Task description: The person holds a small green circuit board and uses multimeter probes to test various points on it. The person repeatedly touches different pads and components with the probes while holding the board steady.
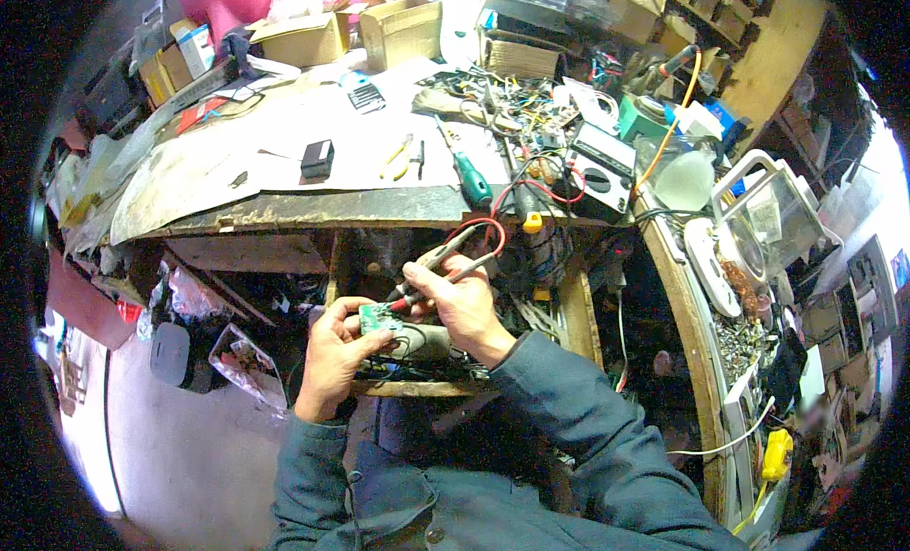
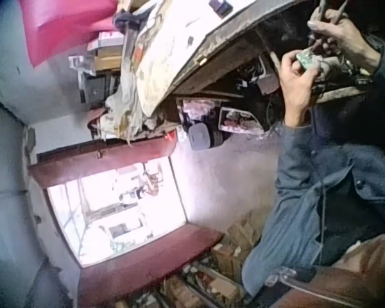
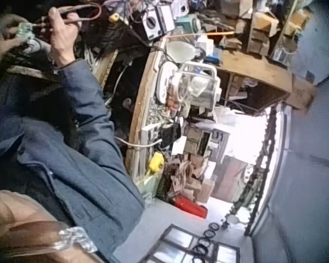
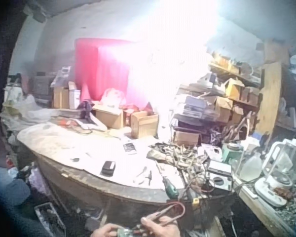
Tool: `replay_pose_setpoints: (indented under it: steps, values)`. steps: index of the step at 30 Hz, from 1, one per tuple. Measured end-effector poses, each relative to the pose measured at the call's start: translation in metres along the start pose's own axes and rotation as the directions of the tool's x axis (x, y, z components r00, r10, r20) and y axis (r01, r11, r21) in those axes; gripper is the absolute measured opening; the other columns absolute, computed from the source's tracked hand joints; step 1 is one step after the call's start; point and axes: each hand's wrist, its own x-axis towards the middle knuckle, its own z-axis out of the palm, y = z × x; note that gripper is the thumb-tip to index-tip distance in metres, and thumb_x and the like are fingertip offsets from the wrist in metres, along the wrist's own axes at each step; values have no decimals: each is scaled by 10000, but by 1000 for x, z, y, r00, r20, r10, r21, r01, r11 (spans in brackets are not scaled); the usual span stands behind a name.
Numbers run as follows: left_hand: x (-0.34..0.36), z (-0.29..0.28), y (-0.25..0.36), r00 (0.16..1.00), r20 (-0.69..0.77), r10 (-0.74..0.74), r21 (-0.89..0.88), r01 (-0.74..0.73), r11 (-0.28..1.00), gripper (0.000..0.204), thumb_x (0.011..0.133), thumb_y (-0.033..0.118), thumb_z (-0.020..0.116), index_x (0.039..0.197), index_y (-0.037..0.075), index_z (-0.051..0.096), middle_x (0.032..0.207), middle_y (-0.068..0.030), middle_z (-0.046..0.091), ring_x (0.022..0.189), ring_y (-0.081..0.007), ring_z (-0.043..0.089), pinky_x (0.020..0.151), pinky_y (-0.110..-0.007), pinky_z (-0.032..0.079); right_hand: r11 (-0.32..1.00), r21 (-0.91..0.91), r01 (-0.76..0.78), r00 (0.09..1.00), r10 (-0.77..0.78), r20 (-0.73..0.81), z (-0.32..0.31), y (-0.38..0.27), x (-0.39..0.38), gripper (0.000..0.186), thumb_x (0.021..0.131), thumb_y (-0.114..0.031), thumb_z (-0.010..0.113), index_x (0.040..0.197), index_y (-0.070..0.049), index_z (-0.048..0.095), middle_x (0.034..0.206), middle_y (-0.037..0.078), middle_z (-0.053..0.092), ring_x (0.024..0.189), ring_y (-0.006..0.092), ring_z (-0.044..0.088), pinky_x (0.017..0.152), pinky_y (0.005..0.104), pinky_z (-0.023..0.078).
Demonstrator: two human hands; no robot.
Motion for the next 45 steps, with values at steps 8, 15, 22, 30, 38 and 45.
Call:
replay_pose_setpoints:
  steps: [8,15,22,30,38,45]
  values:
    - [2,4,2,1000,-4,-13,-11,12,1000,417,878,-52,738,1239,-31,530,1070,-140,722,915,-176,718,819,-302,612,1000,29,8,1000,-9,24,-3,-1,1,152,961,-169,730,970,-47,639,832,45,673,654,121,651,525,259,544]
    - [3,1,-2,1000,21,14,-19,-13,1000,400,906,-21,735,1252,-21,534,1074,-128,719,912,-161,704,804,-285,596,999,33,-11,1000,11,-8,0,-8,-1,140,951,-158,734,953,-42,656,812,59,687,612,127,654,520,259,560]
    - [1,-1,0,1000,20,-6,-14,7,1000,401,927,-1,720,1274,-19,520,1056,-128,723,905,-153,711,811,-283,597,999,44,10,1000,-9,-16,0,-5,0,151,951,-162,734,968,-34,656,817,57,687,624,129,662,501,254,550]
    - [3,-1,-3,1000,11,0,-12,1,1000,410,904,-15,730,1262,-22,531,1062,-144,727,898,-168,719,802,-303,612,1000,22,-10,1000,10,4,0,-4,1,155,955,-172,729,975,-52,635,829,60,684,656,147,690,507,262,564]
    - [2,-2,-1,999,43,-8,-12,8,1000,419,915,-2,731,1277,-25,523,1082,-138,722,940,-156,710,845,-287,594,1000,7,5,1000,-5,-7,0,-4,1,145,960,-172,723,974,-61,631,828,57,686,657,147,692,512,262,564]
    - [1,0,-1,999,42,25,-7,-25,1000,428,897,-8,745,1272,-20,539,1082,-144,723,929,-180,719,827,-314,619,1000,1,11,1000,-11,8,0,-4,2,112,981,-134,682,990,-63,595,831,77,686,651,167,708,498,254,546]
